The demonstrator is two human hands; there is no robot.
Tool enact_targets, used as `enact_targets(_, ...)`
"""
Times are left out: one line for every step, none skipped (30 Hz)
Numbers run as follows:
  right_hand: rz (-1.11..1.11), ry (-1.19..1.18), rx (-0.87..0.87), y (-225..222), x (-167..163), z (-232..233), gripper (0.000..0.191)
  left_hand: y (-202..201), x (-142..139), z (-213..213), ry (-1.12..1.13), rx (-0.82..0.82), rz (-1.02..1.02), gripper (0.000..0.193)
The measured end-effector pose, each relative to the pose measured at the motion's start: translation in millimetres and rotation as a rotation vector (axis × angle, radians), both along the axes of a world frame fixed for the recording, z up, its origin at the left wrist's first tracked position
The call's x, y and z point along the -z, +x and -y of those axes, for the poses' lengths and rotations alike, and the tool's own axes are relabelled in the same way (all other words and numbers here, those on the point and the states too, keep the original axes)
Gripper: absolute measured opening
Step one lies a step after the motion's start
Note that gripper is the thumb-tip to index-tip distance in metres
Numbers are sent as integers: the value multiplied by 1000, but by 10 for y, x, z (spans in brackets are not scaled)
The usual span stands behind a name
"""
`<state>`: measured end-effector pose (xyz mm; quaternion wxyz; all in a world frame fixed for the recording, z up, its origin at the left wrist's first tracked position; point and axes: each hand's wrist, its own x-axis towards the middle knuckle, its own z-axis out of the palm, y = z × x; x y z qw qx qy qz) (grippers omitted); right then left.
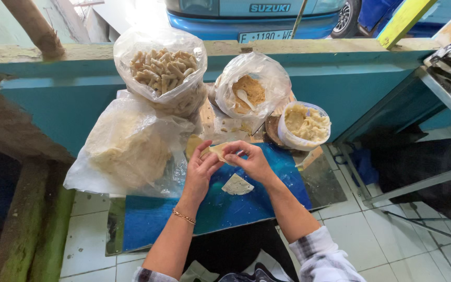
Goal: The person sits at a workbench and folds small square dough wrappers by hand, pinching each piece closed and placing the folded pieces in a row on a blue board. They occasionally reach into a plastic bag of brown powder to coat or dust a piece before folding it and setting it with the others.
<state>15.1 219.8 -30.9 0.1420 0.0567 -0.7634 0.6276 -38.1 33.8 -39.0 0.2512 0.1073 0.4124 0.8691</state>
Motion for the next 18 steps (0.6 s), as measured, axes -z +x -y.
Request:
enact_targets(-37,100,37,32,-31,16,22,8,6,11,10,20,-37,58)
enact_targets(-87,172,60,49,-58,41,24,6,11,12,23,38,-74,60)
enact_targets(-136,243,82,64,-77,77,26,5,21,12,13,42,-55,61)
enact_targets(-184,314,108,81,-92,105,28,13,39,14,1,50,-34,62)
enact_targets(-187,312,123,94,-108,126,26,18,57,12,-10,60,-13,63)
enact_targets(-190,311,138,102,-123,144,25,21,79,7,-17,52,-34,62)
enact_targets(-193,310,154,112,-136,160,23,32,104,10,-25,45,-54,61)
enact_targets(-169,332,179,124,-152,168,22,44,126,5,-33,38,-75,60)
enact_targets(-145,355,201,135,-172,173,21,55,141,2,-36,36,-93,63)
enact_targets(-122,377,224,143,-191,181,20,61,147,1,-40,35,-113,66)
enact_targets(-123,391,212,157,-211,188,22,64,145,2,-45,34,-133,69)
enact_targets(-125,405,199,176,-234,187,23,72,136,4,-42,46,-95,70)
enact_targets(-129,421,187,190,-257,185,24,77,116,3,-36,57,-59,70)
enact_targets(-166,461,183,195,-278,182,26,83,90,1,-31,69,-22,70)
enact_targets(-201,499,178,201,-292,183,28,92,63,2,-46,56,-81,71)
enact_targets(-235,537,174,215,-297,185,31,108,39,5,-61,44,-139,72)
enact_targets(-245,539,170,221,-295,188,28,123,17,7,-75,30,-197,72)
enact_targets(-256,542,165,221,-285,187,25,131,-2,10,-167,8,-231,74)
